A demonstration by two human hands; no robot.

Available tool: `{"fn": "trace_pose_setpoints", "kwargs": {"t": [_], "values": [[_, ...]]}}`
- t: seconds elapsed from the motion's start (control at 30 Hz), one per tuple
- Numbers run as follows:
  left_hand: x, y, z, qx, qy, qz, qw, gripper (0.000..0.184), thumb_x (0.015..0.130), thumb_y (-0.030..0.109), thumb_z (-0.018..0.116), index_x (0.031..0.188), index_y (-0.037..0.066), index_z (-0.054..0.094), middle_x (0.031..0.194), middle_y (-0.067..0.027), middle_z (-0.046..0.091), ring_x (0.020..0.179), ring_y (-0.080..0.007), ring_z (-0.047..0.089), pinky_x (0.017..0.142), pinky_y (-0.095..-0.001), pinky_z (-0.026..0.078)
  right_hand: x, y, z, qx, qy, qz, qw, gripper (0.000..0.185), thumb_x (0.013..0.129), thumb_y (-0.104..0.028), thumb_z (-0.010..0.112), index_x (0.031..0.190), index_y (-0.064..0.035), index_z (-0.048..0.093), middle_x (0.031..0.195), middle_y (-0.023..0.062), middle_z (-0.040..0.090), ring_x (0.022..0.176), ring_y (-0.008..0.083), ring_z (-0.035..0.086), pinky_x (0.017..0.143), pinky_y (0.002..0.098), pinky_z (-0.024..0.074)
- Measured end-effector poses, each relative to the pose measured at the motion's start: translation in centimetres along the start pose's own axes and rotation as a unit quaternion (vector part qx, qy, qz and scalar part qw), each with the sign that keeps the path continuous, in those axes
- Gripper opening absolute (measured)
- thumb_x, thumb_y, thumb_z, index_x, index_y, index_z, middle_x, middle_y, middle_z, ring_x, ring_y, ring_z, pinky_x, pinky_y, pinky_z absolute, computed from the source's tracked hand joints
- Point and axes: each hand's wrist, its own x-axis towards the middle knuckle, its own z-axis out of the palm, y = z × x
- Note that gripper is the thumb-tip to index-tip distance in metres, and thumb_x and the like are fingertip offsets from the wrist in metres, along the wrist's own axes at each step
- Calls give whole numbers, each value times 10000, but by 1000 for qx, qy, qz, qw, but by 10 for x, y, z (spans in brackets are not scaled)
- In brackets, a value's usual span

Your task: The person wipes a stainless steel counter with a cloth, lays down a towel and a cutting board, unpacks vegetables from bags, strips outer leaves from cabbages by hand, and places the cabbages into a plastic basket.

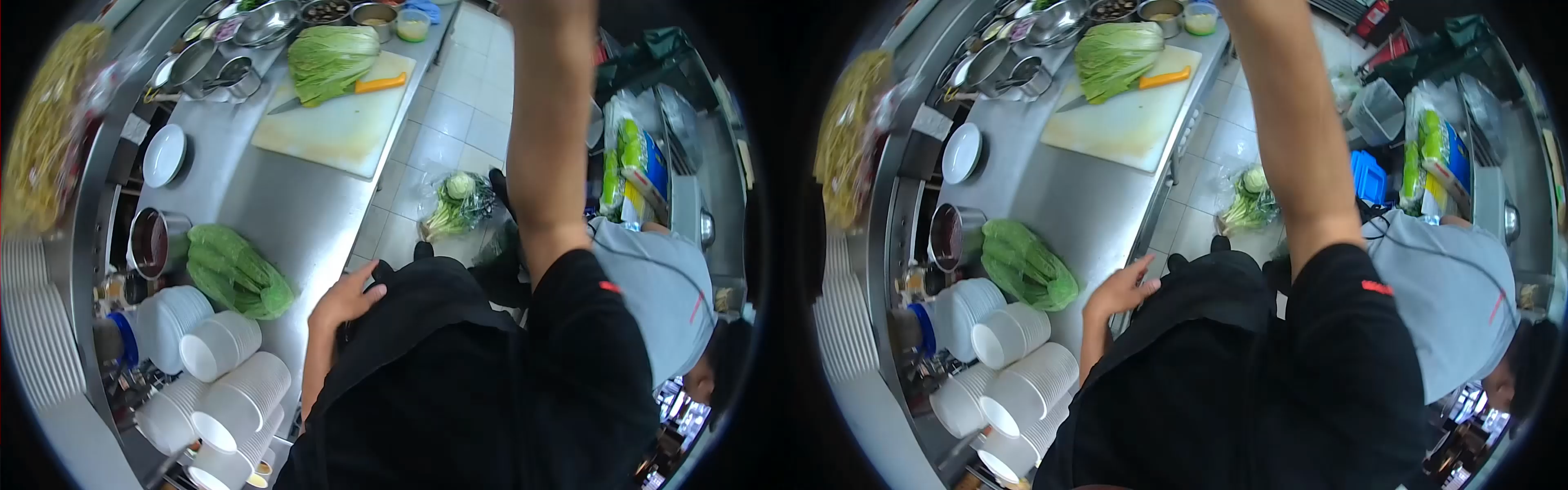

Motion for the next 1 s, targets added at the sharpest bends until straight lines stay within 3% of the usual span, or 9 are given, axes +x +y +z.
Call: {"fn": "trace_pose_setpoints", "kwargs": {"t": [0.13, 0.2, 0.23, 0.27, 0.3, 0.37, 0.5, 0.83, 1.0], "values": [[9, -3, 0, 60, -51, -38, 996, 639, 861, 352, 598, 1366, 35, 368, 1219, -251, 540, 1142, -355, 527, 944, -386, 415, -184, 196, -105, -54, 342, 331, 878, 291, 885, -275, 548, 1001, -22, 634, 887, 72, 641, 765, 163, 595, 640, 328, 487], [20, -5, -10, 61, -59, -46, 995, 642, 861, 366, 592, 1361, 27, 373, 1241, -240, 529, 1148, -351, 521, 958, -379, 406, -342, 281, -139, -340, 290, 526, 723, 206, 834, -264, 568, 782, -71, 617, 663, 47, 575, 536, 164, 523, 484, 324, 428], [27, -7, -17, 81, -52, -44, 994, 642, 862, 376, 587, 1356, 23, 380, 1259, -232, 520, 1154, -352, 516, 967, -378, 399, -420, 309, -133, -226, 421, 550, 685, 229, 833, -269, 536, 689, -94, 569, 571, 29, 513, 455, 165, 473, 422, 352, 376], [32, 0, -27, 79, -40, -46, 995, 644, 860, 374, 589, 1356, 18, 382, 1272, -231, 510, 1164, -349, 509, 977, -380, 390, -489, 317, -133, -193, 292, 656, 668, 215, 829, -244, 539, 681, -91, 563, 566, 16, 492, 457, 159, 467, 411, 368, 368], [36, 13, -39, 78, -29, -47, 995, 646, 859, 372, 591, 1355, 14, 383, 1284, -230, 500, 1173, -345, 501, 988, -382, 381, -537, 311, -115, 47, 442, 653, 613, 171, 818, -192, 563, 679, -92, 555, 561, 19, 478, 456, 160, 464, 411, 375, 375], [48, 36, -54, 37, -25, -72, 996, 651, 856, 369, 592, 1355, 7, 383, 1295, -242, 485, 1189, -343, 489, 1004, -383, 364, -564, 277, -66, -85, 422, 746, 509, 110, 801, -159, 590, 730, -75, 582, 597, 23, 509, 477, 166, 490, 431, 378, 415], [85, 19, -47, 148, -16, -45, 988, 640, 860, 348, 598, 1362, 19, 378, 1255, -266, 509, 1169, -360, 505, 967, -402, 397, -616, 258, -37, -124, 250, 815, 508, 170, 785, -180, 625, 878, -38, 636, 704, 37, 595, 547, 167, 560, 494, 356, 492], [159, 66, 6, 143, -115, -67, 981, 633, 848, 335, 622, 1359, 41, 391, 1225, -263, 530, 1160, -368, 510, 957, -386, 401, -623, 293, -88, -171, 310, 715, 602, 311, 751, -216, 642, 994, -23, 618, 678, 118, 624, 528, 182, 584, 533, 323, 495], [207, 82, 29, 153, -147, -49, 976, 638, 850, 339, 615, 1370, 57, 377, 1238, -257, 522, 1166, -381, 497, 968, -391, 394, -622, 292, -123, -237, 274, 724, 588, 351, 738, -279, 655, 995, -40, 647, 975, 177, 654, 926, 292, 626, 852, 354, 476]]}}
